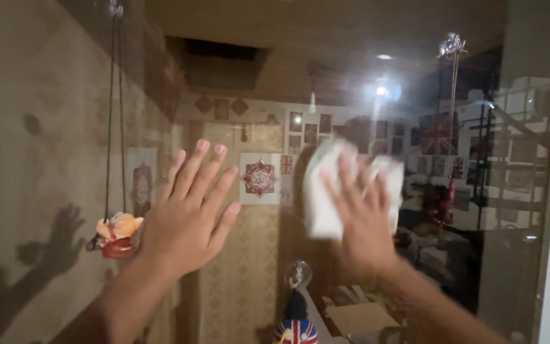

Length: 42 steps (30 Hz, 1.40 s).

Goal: Cleaning a glass window pane using a cleaning spray and a cloth.

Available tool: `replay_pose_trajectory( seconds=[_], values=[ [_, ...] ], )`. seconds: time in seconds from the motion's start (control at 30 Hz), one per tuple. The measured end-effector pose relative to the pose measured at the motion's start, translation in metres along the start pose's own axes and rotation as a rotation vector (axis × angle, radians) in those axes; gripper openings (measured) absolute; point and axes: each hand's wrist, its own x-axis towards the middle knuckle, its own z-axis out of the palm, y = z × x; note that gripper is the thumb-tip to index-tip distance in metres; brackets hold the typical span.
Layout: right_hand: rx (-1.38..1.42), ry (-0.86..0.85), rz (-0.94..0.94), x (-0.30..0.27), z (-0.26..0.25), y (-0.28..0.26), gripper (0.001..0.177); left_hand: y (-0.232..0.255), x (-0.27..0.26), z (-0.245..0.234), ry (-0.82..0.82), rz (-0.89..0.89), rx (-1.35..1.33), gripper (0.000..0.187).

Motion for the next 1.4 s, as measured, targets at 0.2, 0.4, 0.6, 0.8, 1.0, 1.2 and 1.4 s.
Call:
replay_pose_trajectory(
  seconds=[0.2,0.4,0.6,0.8,1.0,1.2,1.4],
  values=[
    [-0.119,-0.179,0.027,0.043,-0.034,0.046,0.117,0.002,0.001,0.0,-0.023,0.001,0.013,0.05],
    [0.047,0.166,0.429,0.09,-0.007,0.044,0.115,0.003,-0.002,0.001,-0.015,-0.004,0.026,0.049],
    [0.109,-0.093,-0.33,0.028,-0.013,0.006,0.102,0.006,0.0,-0.002,-0.016,-0.018,0.02,0.046],
    [0.221,0.443,0.118,0.095,-0.007,0.071,0.078,0.004,0.001,-0.001,-0.018,0.006,0.036,0.047],
    [-0.079,-0.171,-0.289,0.027,-0.031,-0.008,0.112,0.007,-0.001,-0.001,-0.044,-0.016,0.038,0.046],
    [0.057,0.299,0.09,0.081,-0.008,0.079,0.084,0.008,0.001,0.001,-0.065,-0.04,0.055,0.047],
    [0.254,0.296,-0.361,0.006,0.0,-0.005,0.074,0.006,-0.002,0.004,-0.078,-0.027,0.041,0.053]
  ],
)
